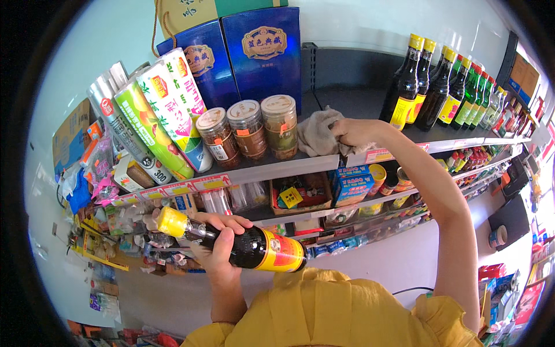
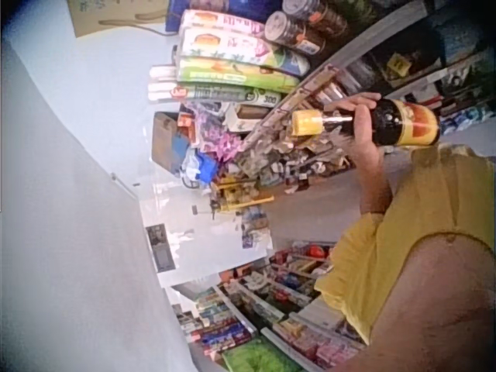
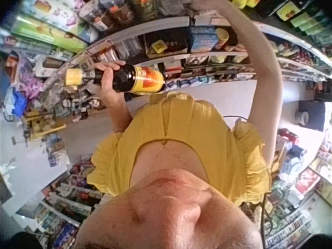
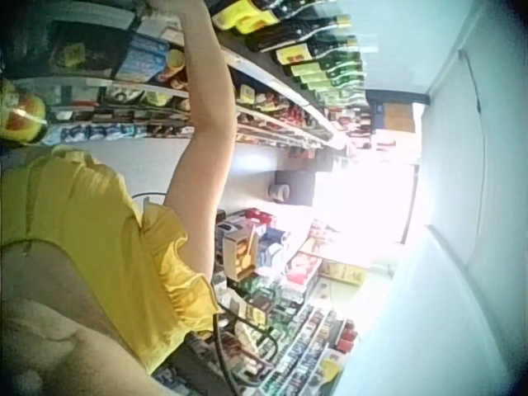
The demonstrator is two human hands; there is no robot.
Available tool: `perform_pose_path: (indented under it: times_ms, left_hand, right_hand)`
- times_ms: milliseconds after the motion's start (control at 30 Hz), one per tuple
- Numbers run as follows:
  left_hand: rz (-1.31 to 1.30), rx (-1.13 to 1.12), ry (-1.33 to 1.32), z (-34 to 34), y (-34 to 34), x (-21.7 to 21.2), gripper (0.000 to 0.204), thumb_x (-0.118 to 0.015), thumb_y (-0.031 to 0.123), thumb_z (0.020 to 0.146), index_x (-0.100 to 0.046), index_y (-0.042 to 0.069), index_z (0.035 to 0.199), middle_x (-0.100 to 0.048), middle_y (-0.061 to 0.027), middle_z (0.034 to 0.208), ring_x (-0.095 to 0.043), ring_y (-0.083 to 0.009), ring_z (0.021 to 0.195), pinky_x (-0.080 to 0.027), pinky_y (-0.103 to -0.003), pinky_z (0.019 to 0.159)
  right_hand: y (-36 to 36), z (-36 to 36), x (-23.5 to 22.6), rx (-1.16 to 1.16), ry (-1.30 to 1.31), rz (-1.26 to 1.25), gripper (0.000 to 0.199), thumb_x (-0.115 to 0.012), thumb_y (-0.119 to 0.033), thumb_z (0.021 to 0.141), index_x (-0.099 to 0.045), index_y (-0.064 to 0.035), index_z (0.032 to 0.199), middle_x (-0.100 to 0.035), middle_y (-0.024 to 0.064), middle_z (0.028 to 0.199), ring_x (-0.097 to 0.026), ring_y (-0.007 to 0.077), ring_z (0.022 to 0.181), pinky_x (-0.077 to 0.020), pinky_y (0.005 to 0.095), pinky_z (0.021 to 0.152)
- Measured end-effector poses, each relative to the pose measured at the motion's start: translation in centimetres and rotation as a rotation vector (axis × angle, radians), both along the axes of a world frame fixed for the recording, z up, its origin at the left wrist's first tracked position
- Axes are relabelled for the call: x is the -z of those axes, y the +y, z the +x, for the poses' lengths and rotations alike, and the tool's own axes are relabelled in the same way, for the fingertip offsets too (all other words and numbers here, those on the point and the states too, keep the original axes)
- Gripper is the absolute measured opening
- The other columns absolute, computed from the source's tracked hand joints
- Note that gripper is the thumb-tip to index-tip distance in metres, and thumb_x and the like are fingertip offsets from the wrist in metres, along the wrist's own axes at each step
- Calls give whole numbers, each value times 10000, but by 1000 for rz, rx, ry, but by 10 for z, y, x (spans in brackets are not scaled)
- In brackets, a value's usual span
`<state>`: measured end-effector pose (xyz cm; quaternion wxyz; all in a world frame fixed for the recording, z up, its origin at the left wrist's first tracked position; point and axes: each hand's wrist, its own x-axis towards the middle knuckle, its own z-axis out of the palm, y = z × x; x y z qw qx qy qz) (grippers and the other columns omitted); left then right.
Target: The person cleans a store shelf using a cloth, wiping the surface and various items including bottles, jars, and rolls of plastic bags. They pick up each item, wipe it, and place it back on the shelf.
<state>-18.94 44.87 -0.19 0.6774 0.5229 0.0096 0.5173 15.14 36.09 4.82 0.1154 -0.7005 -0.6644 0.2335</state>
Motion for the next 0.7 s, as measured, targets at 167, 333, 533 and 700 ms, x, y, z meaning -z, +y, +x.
perform_pose_path:
  times_ms: [167, 333, 533, 700]
  left_hand:
    - [21, 4, -9, -2, 0, -3, 196, -546, 67, 735, -419, 38, 881, -495, -84, 708, -550, -243, 698, -473, -377, 708]
    - [50, -43, -16, -8, 2, -6, 186, -545, 54, 728, -427, 33, 871, -500, -93, 696, -549, -249, 671, -478, -386, 693]
    - [26, 11, -114, -10, 7, -8, 205, -585, -10, 717, -422, 35, 833, -507, -87, 686, -537, -195, 629, -497, -416, 669]
    - [64, 69, -118, 2, 8, -18, 207, -588, -15, 722, -419, 28, 833, -520, -105, 690, -546, -214, 639, -492, -407, 684]
  right_hand:
    - [-16, 8, -13, 40, 15, 17, 96, -492, 40, 601, -576, 53, 646, -463, 55, 516, -465, 109, 487, -394, 300, 453]
    - [-5, -5, -33, 191, -94, -62, 147, -517, 6, 594, -621, 41, 690, -523, 95, 526, -500, 118, 520, -392, 304, 472]
    - [-25, 15, -29, 66, 18, 71, 163, -508, -28, 597, -609, 65, 685, -557, 138, 561, -511, 143, 535, -399, 313, 494]
    - [-85, 9, -35, 319, 602, 375, 194, -548, -49, 637, -625, 64, 775, -609, 75, 689, -557, 141, 631, -455, 280, 587]
